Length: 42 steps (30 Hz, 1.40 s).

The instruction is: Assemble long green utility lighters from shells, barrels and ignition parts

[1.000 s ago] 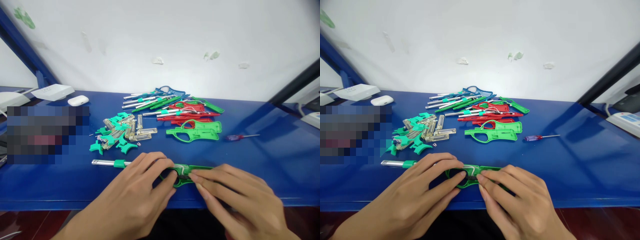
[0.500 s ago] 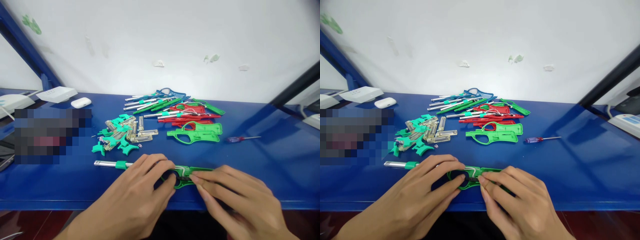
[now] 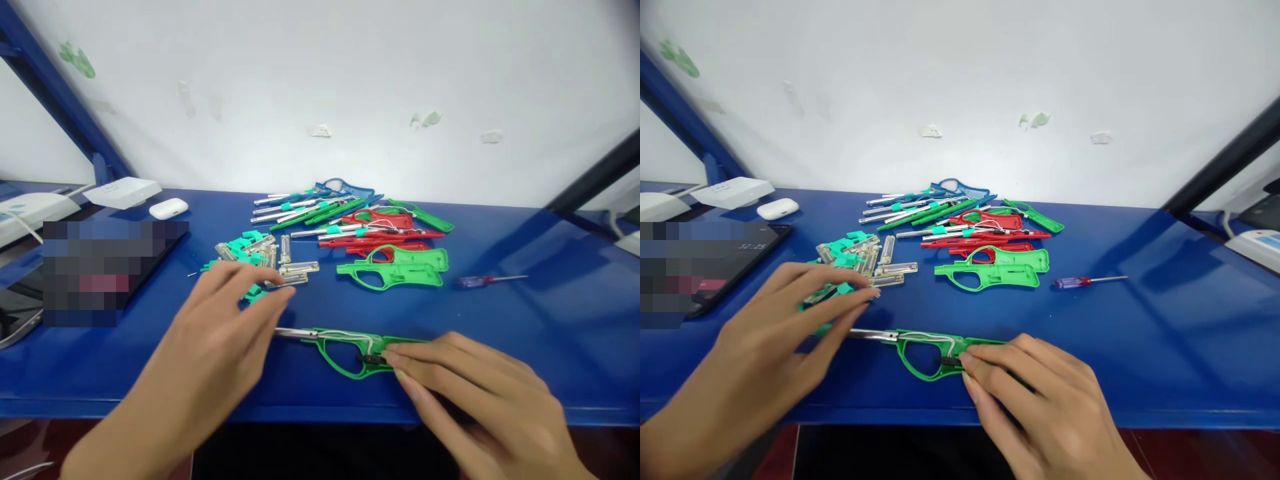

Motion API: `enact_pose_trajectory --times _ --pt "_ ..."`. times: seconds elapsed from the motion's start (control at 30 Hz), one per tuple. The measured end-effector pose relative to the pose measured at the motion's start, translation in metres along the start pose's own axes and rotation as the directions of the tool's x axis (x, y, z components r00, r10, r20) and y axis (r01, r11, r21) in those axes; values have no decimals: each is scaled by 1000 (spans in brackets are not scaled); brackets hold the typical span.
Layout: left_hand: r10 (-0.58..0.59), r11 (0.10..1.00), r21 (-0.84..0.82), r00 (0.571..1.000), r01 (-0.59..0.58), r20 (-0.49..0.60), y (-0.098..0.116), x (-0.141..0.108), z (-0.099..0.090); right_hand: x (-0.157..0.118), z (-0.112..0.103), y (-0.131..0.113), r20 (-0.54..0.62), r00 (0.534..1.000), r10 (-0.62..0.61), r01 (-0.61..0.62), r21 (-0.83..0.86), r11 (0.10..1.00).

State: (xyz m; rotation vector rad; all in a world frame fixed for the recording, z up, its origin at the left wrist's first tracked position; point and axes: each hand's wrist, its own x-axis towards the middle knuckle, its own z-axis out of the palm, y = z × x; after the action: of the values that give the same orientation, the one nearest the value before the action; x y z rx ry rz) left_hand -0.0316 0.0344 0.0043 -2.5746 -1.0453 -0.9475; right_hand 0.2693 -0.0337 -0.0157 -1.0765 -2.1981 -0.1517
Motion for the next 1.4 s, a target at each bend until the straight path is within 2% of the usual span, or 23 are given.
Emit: enact_pose_trajectory --times 0.17,0.47,0.57,0.7,0.87,0.93,1.13,1.4 --pt "-99 994 49 995 98 25 -27 -3 0 0 0 1 -6 1000 -11 11 -7 1000" --pt "-81 995 67 995 77 54 -29 3 5 1 0 1 3 999 -32 32 -43 999" --pt "-99 993 57 995 99 -7 -21 6 1 2 -1 0 2 1000 -5 5 -39 999" --pt "-163 986 -40 983 159 -89 2 6 -4 8 -4 -2 103 991 82 -81 -10 997" --pt "-145 924 -360 989 133 -7 38 2 -2 22 -5 -5 274 958 83 -80 -24 997" --pt "-114 912 -395 993 112 17 46 2 0 26 -4 -6 304 949 84 -78 -33 996" --pt "-65 935 -345 995 86 72 48 10 3 29 -1 -5 323 944 69 -57 -47 997" --pt "-47 895 -435 989 104 140 53 -2 14 23 7 -6 226 970 84 -104 79 991"
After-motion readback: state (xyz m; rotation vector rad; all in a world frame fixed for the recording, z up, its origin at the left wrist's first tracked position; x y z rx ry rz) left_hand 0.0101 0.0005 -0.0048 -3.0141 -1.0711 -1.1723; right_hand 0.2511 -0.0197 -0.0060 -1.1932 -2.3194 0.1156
